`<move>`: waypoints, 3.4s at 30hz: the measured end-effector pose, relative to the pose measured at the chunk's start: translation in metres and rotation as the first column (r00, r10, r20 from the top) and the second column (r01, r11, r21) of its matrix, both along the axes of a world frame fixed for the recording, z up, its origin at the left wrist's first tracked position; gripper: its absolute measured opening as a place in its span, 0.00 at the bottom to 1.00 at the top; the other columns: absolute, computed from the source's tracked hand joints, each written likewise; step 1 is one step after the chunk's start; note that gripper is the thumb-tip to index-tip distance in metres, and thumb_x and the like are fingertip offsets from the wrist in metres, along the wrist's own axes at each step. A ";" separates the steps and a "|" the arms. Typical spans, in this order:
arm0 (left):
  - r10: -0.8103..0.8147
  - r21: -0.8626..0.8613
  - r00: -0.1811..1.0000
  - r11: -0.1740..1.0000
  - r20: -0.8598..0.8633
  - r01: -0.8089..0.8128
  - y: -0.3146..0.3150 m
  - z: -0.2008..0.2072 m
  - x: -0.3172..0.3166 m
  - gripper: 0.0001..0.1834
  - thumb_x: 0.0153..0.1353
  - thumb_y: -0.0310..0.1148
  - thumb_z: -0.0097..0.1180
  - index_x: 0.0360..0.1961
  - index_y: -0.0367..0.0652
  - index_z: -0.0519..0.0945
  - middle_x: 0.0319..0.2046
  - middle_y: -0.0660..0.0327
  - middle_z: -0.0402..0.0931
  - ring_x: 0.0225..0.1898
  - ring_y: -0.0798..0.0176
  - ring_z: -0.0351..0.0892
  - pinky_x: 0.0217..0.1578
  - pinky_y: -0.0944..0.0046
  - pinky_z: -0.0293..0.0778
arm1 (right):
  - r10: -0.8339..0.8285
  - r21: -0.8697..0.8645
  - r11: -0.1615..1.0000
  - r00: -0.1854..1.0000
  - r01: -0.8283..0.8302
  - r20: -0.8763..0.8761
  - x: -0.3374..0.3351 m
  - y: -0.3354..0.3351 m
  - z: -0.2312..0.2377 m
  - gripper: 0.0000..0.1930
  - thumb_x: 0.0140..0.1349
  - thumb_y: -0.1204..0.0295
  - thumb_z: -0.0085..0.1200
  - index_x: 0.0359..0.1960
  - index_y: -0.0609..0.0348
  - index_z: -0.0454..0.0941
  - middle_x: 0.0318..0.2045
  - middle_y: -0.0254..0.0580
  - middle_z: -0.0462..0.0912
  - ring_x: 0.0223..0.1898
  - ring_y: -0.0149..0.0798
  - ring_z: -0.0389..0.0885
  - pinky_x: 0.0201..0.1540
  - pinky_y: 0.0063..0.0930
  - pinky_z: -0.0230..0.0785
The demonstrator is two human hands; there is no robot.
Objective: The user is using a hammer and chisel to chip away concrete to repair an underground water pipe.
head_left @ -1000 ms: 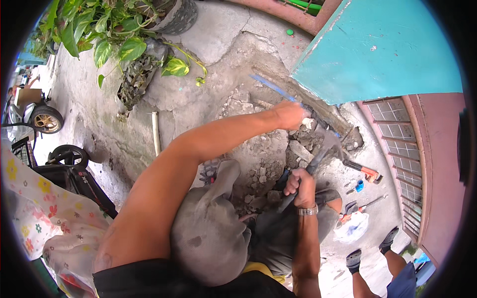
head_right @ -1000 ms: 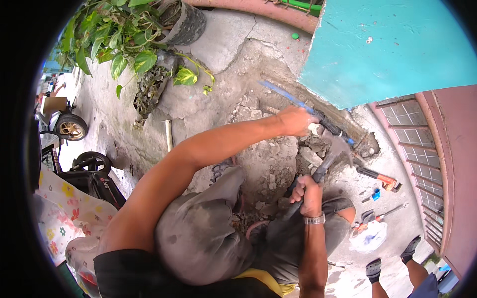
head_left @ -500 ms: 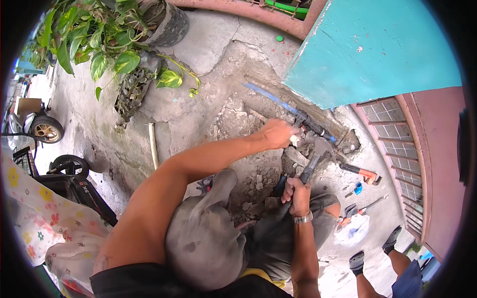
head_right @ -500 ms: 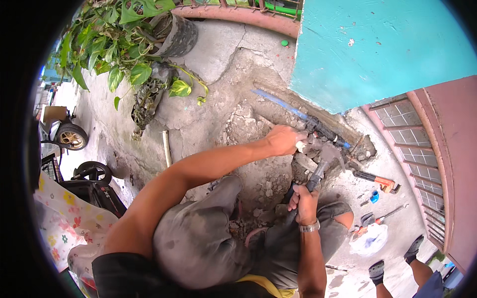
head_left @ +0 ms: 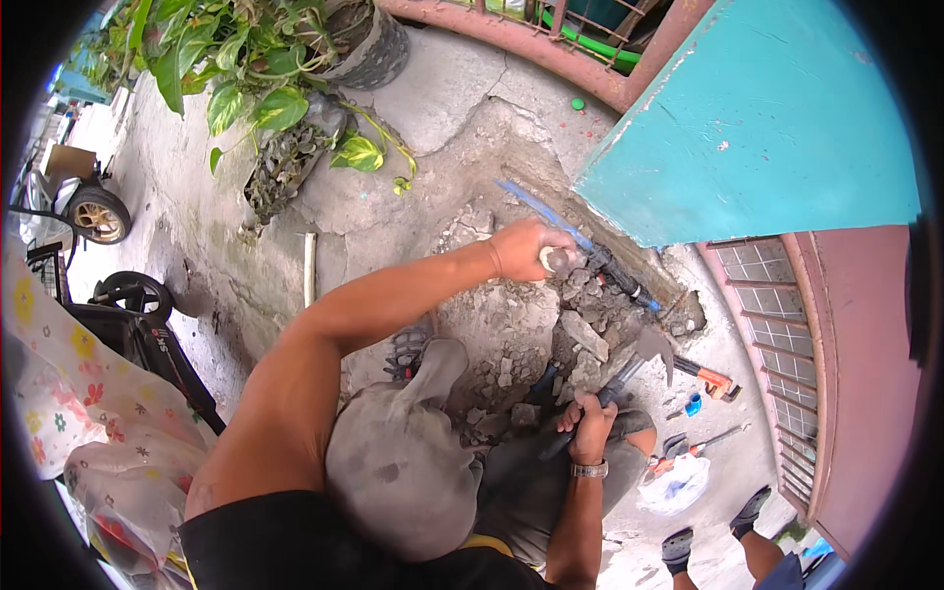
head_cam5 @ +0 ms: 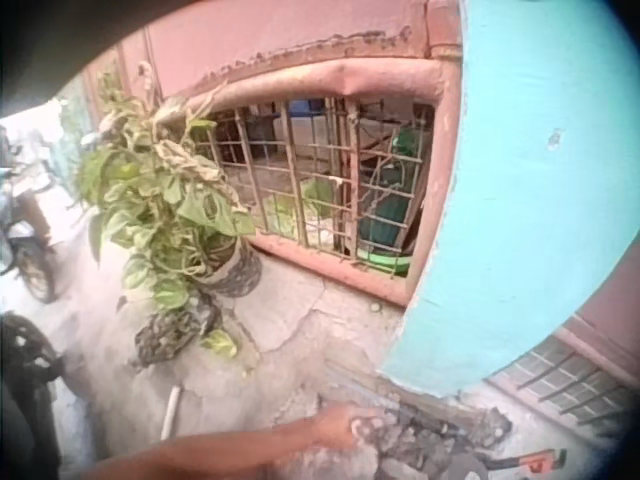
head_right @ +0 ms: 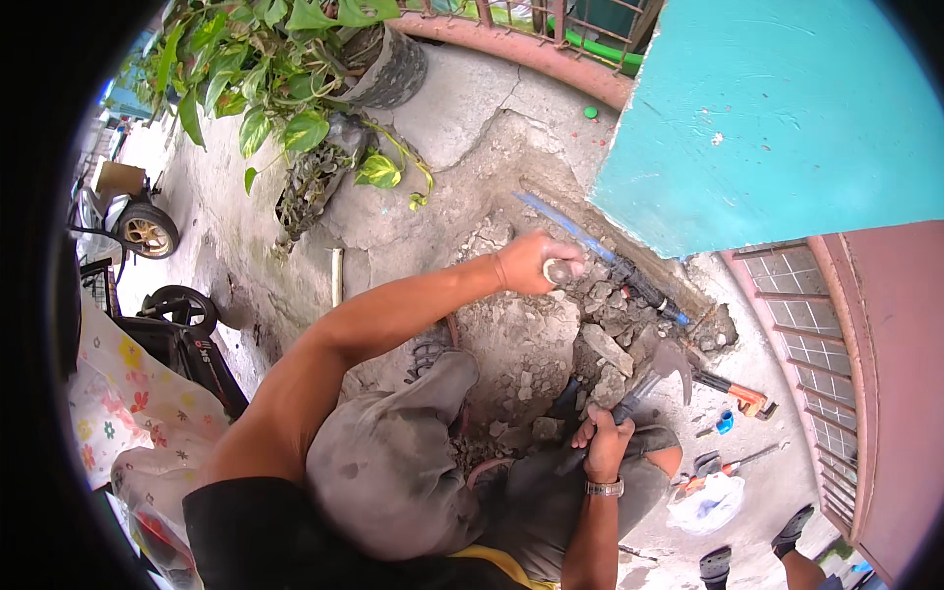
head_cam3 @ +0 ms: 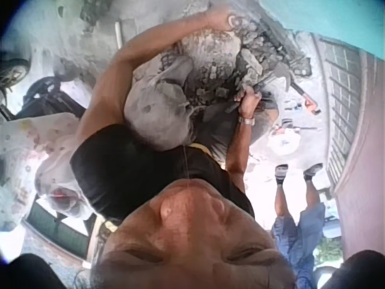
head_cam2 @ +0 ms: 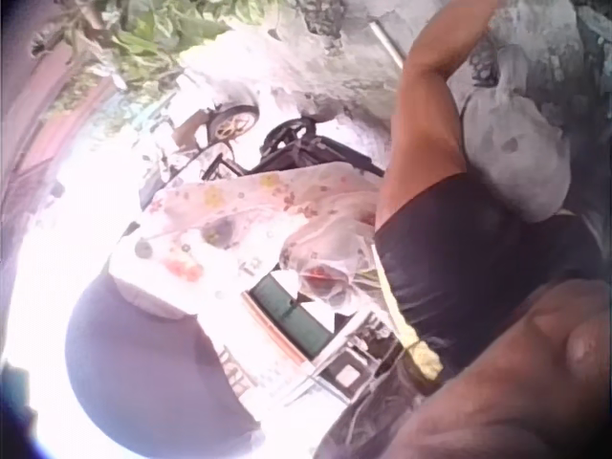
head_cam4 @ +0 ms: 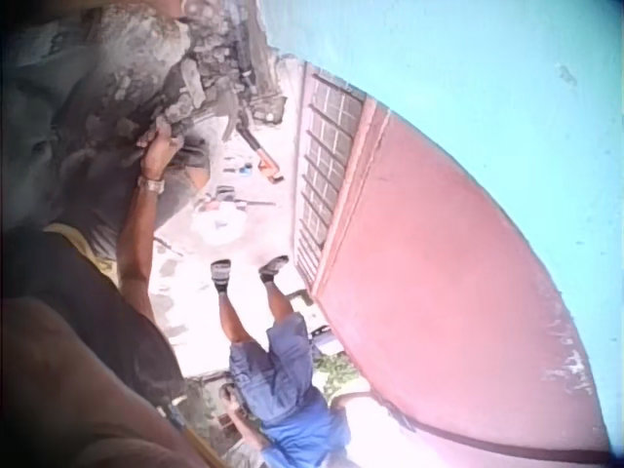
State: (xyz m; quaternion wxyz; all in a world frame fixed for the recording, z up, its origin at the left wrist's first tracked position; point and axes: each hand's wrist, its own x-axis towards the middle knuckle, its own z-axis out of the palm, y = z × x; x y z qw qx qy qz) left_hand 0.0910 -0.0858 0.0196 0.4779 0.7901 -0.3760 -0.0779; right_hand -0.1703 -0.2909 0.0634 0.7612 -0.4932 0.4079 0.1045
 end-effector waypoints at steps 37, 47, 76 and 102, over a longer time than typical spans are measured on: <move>0.580 -0.399 0.787 0.684 -0.211 -0.611 0.145 0.047 0.004 0.18 0.67 0.46 0.60 0.34 0.40 0.83 0.29 0.57 0.82 0.33 0.59 0.80 0.39 0.59 0.75 | 0.913 -0.866 0.395 0.233 -0.308 0.334 0.214 0.158 0.245 0.08 0.56 0.75 0.52 0.32 0.70 0.80 0.16 0.41 0.77 0.16 0.37 0.75 0.22 0.29 0.69; 0.522 -0.266 0.806 0.765 -0.280 -0.587 0.138 0.047 -0.008 0.19 0.65 0.47 0.59 0.35 0.38 0.82 0.24 0.60 0.77 0.28 0.67 0.73 0.36 0.61 0.73 | 0.803 -0.826 0.563 0.251 -0.026 0.540 0.196 0.167 0.371 0.06 0.60 0.80 0.53 0.38 0.65 0.80 0.16 0.33 0.73 0.15 0.25 0.69 0.21 0.21 0.61; 0.597 -0.181 0.756 0.740 -0.267 -0.648 0.137 0.037 0.000 0.20 0.63 0.49 0.61 0.35 0.39 0.84 0.28 0.54 0.83 0.31 0.58 0.79 0.39 0.56 0.75 | 0.775 -0.819 0.565 0.407 -0.104 0.483 0.196 0.155 0.363 0.08 0.58 0.77 0.59 0.38 0.67 0.79 0.17 0.31 0.72 0.17 0.27 0.70 0.24 0.22 0.64; 0.495 -0.293 0.822 0.772 -0.281 -0.564 0.128 0.040 -0.024 0.16 0.68 0.40 0.57 0.31 0.37 0.81 0.20 0.63 0.74 0.23 0.67 0.73 0.28 0.59 0.71 | 0.865 -0.897 -0.012 0.446 -0.441 -0.231 0.212 0.078 0.121 0.12 0.57 0.68 0.56 0.29 0.68 0.79 0.24 0.61 0.82 0.29 0.60 0.84 0.37 0.47 0.75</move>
